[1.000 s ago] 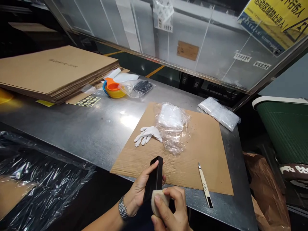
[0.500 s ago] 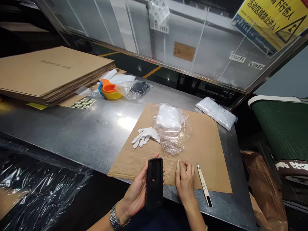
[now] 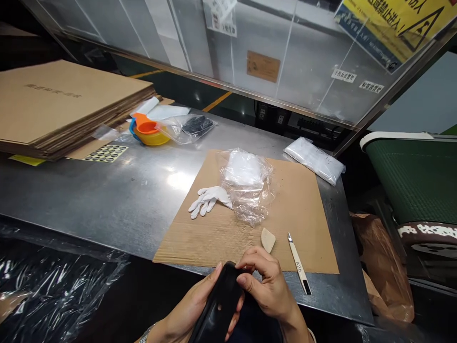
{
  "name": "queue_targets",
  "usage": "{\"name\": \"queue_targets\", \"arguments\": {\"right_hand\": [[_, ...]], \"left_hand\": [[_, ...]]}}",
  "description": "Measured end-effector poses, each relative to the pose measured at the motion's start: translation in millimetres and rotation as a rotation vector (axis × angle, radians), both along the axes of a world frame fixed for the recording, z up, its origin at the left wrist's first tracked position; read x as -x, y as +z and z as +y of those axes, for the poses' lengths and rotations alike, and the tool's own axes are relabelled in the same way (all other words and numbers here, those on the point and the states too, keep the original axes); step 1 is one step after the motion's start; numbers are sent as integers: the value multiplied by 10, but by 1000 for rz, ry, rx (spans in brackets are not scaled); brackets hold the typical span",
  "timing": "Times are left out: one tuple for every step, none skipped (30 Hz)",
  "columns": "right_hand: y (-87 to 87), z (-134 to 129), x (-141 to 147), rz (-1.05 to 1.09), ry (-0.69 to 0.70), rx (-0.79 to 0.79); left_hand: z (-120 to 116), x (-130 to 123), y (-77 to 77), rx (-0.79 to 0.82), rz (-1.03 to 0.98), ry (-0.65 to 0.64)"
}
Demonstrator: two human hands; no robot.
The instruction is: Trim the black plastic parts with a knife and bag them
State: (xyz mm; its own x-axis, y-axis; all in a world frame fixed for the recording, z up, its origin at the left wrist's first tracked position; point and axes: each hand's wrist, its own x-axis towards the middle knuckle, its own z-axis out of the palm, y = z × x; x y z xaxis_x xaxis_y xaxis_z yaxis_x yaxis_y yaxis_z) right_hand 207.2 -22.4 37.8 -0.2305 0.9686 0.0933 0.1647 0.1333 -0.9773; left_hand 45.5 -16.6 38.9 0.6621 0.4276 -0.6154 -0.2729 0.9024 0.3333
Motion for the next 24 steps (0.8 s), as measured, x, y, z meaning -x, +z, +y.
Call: {"name": "queue_targets", "arguments": {"right_hand": [[-7,-1,-12,7,7,3],[-16,-4,-20,10,6,2],[-26,-9,-24,13,1,0],[-34,-15,-25,15,-2,0],[-42,-22,-24,23,-9,-2],[-49,-31,-22,36,-19,-5],[-54,-39,-20,49,-30,-8],[-59,-46,-20,60,-44,-10],[-61,-52,-20,66,-57,-12],[-62,-57,-20,65,-67,-15],[-61,-61,-19,56,-71,-16],[-60,-64,-16,40,-69,-17],[-61,-66,-10,26,-67,-20],[-66,-68,-4,17,-68,-20],[-79,-69,2,8,-69,-17],[-102,-69,1,-21,-89,-15],[-138,-70,-11,-71,-131,-12],[-186,-71,-40,-139,-192,-9],[-248,-73,-90,-219,-270,-6],[-320,-76,-162,-302,-361,-4],[-399,-82,-257,-379,-457,-1],[-482,-92,-367,-442,-545,2],[-566,-105,-487,-503,-622,4],[-646,-122,-607,-573,-687,4]], "left_hand": [[-8,-1,30,-11,10,2],[-16,-2,52,-20,18,11],[-24,-1,67,-25,20,20],[-32,0,76,-21,22,27],[-39,0,79,-9,24,23],[-45,0,81,9,28,11],[-49,0,82,24,36,1],[-50,-3,84,30,47,-4],[-50,-6,88,30,55,-5],[-49,-11,93,22,58,0],[-47,-17,98,12,58,6],[-45,-23,101,3,57,9],[-44,-30,101,1,58,8],[-42,-35,94,6,59,4],[-38,-40,80,15,58,4],[-31,-41,59,24,47,7],[-18,-38,32,38,24,2],[1,-31,2,55,-10,-1],[29,-19,-27,76,-54,6],[64,-3,-52,97,-102,37],[107,15,-68,117,-148,94],[153,35,-76,134,-183,169],[202,53,-73,141,-200,255],[249,68,-62,136,-202,337]]}}
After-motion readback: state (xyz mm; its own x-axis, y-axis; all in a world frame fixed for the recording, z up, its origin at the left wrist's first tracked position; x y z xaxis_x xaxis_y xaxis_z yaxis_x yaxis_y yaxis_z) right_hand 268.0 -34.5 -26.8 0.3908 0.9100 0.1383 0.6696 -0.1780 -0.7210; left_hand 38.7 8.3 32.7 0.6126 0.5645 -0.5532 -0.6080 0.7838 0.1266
